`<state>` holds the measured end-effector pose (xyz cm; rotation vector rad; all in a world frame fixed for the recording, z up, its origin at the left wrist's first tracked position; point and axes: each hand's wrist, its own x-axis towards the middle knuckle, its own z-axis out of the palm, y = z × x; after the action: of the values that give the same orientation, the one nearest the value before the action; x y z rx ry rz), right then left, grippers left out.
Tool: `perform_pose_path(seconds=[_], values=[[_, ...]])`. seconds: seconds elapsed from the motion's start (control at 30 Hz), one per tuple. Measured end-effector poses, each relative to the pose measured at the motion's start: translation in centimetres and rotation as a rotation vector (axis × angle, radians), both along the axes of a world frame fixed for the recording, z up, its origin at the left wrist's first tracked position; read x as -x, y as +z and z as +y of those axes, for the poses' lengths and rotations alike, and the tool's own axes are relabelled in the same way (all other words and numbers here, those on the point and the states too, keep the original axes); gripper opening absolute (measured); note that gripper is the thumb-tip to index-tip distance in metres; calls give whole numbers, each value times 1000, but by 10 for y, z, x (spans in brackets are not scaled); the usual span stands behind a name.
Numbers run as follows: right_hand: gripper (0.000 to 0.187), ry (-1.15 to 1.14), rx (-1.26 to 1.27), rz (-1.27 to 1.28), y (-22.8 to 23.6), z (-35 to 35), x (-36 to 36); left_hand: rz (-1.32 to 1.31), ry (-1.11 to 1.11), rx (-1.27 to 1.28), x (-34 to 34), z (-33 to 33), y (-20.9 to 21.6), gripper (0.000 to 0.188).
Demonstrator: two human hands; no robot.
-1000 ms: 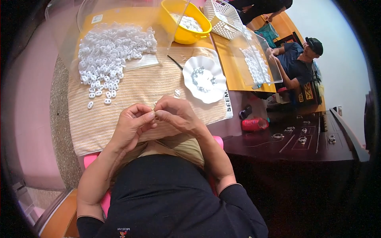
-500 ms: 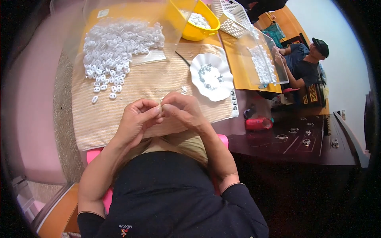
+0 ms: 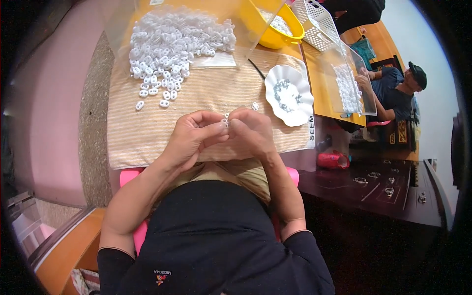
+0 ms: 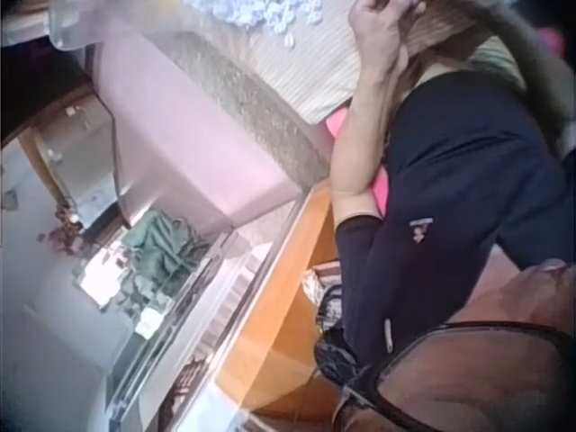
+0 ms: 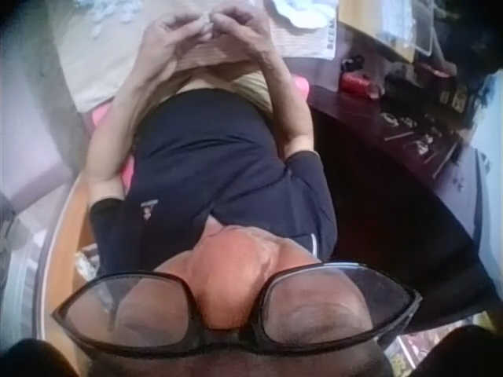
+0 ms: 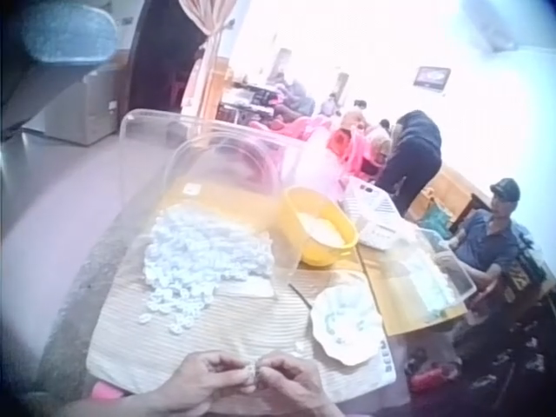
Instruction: Sorting and inspecting small white plastic components on a workbench.
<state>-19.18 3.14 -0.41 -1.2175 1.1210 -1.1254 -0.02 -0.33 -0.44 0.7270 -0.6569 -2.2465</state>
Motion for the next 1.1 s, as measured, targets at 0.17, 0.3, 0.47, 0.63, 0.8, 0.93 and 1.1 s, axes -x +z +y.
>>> perform_pose_path(seconds=[0.17,0.3,0.47,0.63,0.8,0.93,1.1], values=[[14,-29,-31,-10,-1,1,-1,0,9,-8,-1,1,1,17],[12,-20,25,36,3,1,-3,11,12,-9,0,1,-2,17],[8,-31,105,126,2,0,-2,14,14,-9,0,1,-1,16],[7,-7,137,181,4,0,-2,13,17,-13,0,2,-3,15],[8,-23,136,153,-1,1,-5,16,35,-6,2,4,-8,15],[11,-63,109,121,0,3,-7,9,53,-13,3,6,-7,15],[13,-93,-3,3,-2,5,-10,12,58,-26,2,6,-5,15]])
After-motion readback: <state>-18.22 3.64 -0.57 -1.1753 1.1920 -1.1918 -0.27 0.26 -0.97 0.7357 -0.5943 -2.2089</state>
